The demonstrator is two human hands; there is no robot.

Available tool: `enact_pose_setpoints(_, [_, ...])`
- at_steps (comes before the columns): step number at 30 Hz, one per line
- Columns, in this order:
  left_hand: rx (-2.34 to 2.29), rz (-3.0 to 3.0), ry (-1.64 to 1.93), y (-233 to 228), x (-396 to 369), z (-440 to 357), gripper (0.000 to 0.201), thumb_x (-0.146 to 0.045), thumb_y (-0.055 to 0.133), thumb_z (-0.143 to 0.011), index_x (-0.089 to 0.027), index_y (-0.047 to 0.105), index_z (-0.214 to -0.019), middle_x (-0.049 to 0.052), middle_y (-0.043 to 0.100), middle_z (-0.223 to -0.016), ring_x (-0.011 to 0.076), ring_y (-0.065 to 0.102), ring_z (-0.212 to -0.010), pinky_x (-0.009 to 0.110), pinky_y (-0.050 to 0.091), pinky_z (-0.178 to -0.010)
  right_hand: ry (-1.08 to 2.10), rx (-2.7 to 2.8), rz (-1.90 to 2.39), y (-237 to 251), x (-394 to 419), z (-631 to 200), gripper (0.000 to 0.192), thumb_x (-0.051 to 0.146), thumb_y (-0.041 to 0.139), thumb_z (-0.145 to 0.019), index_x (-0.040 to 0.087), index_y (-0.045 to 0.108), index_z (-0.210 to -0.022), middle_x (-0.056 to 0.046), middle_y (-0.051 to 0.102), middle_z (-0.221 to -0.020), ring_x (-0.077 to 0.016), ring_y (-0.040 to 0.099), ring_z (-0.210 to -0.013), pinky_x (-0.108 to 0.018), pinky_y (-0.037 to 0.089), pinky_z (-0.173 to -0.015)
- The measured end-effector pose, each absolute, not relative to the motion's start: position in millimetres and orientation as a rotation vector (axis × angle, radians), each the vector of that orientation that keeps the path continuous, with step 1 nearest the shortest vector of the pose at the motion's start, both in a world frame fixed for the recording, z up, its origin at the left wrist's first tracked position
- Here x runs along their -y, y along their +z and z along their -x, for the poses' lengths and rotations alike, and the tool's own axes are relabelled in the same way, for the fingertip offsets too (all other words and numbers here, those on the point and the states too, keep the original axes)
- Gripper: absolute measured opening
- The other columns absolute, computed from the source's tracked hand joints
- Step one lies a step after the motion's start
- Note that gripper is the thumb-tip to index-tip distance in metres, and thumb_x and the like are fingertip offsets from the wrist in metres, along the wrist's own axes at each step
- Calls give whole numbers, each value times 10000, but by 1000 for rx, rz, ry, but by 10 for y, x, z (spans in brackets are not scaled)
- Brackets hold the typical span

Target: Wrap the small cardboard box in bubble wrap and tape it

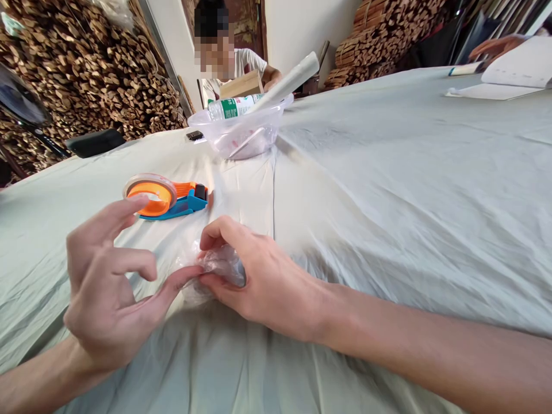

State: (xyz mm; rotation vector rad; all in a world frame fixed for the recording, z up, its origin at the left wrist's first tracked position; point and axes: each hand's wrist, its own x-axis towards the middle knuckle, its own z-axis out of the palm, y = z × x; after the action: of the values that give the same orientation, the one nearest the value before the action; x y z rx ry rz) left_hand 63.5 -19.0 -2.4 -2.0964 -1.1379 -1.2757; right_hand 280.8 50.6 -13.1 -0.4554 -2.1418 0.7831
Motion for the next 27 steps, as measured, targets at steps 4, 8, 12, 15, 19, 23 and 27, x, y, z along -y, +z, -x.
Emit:
enact_pose_setpoints(4, [1097, 2088, -1108, -15, 171, -624, 230, -136, 863, -936, -279, 724, -1051, 55, 639, -1585, 320, 694, -1392, 567, 631, -1141, 764, 2135, 449, -119, -513, -2817, 233, 205, 701, -985, 245, 555, -1162, 13, 787, -1072, -125, 772, -902, -247, 596, -765])
enact_pose_setpoints(8, [1127, 2134, -1038, -22, 182, -584, 232, -165, 830, -976, -304, 768, -1151, 89, 675, -1515, 322, 674, -1424, 596, 614, -1155, 758, 2128, 441, -119, -519, -2819, 239, 197, 714, -997, 240, 562, -1176, 12, 773, -1076, -118, 767, -918, -236, 601, -798])
enact_pose_setpoints(12, [1045, 2197, -1041, -40, 198, -551, 287, -97, 848, -945, -239, 776, -1184, 91, 784, -1392, 294, 744, -1347, 519, 632, -1116, 756, 2119, 417, -152, -510, -2819, 297, 175, 712, -1012, 245, 543, -1245, 18, 759, -1139, -97, 767, -982, -213, 611, -865])
enact_pose_setpoints(15, [1016, 2264, -1069, -69, 189, -543, 319, -48, 845, -933, -179, 769, -1213, 107, 819, -1337, 284, 762, -1335, 489, 629, -1133, 750, 2116, 419, -180, -501, -2817, 346, 186, 708, -1012, 263, 525, -1296, 8, 719, -1201, -107, 755, -1088, -224, 623, -948])
enact_pose_setpoints(19, [1133, 2312, -1097, -84, 172, -542, 196, -122, 798, -1002, -164, 797, -1194, 147, 754, -1478, 247, 709, -1428, 402, 583, -1226, 775, 2102, 481, -197, -505, -2818, 451, 264, 755, -988, 291, 491, -1353, -27, 614, -1353, -131, 739, -1165, -263, 647, -984])
enact_pose_setpoints(23, [1257, 2380, -1095, -58, 166, -521, 169, -211, 743, -1061, -203, 815, -1214, 113, 683, -1597, 203, 673, -1479, 321, 543, -1269, 721, 2120, 440, -199, -535, -2821, 462, 225, 743, -980, 294, 484, -1356, -53, 585, -1425, -145, 712, -1209, -287, 640, -1038])
enact_pose_setpoints(27, [1326, 2521, -1109, -20, 160, -488, 236, -242, 703, -1086, -221, 783, -1307, 34, 793, -1447, 130, 731, -1392, 213, 546, -1233, 493, 2160, 373, -175, -583, -2830, 443, 231, 739, -978, 245, 520, -1362, -109, 604, -1486, -222, 608, -1436, -389, 541, -1217])
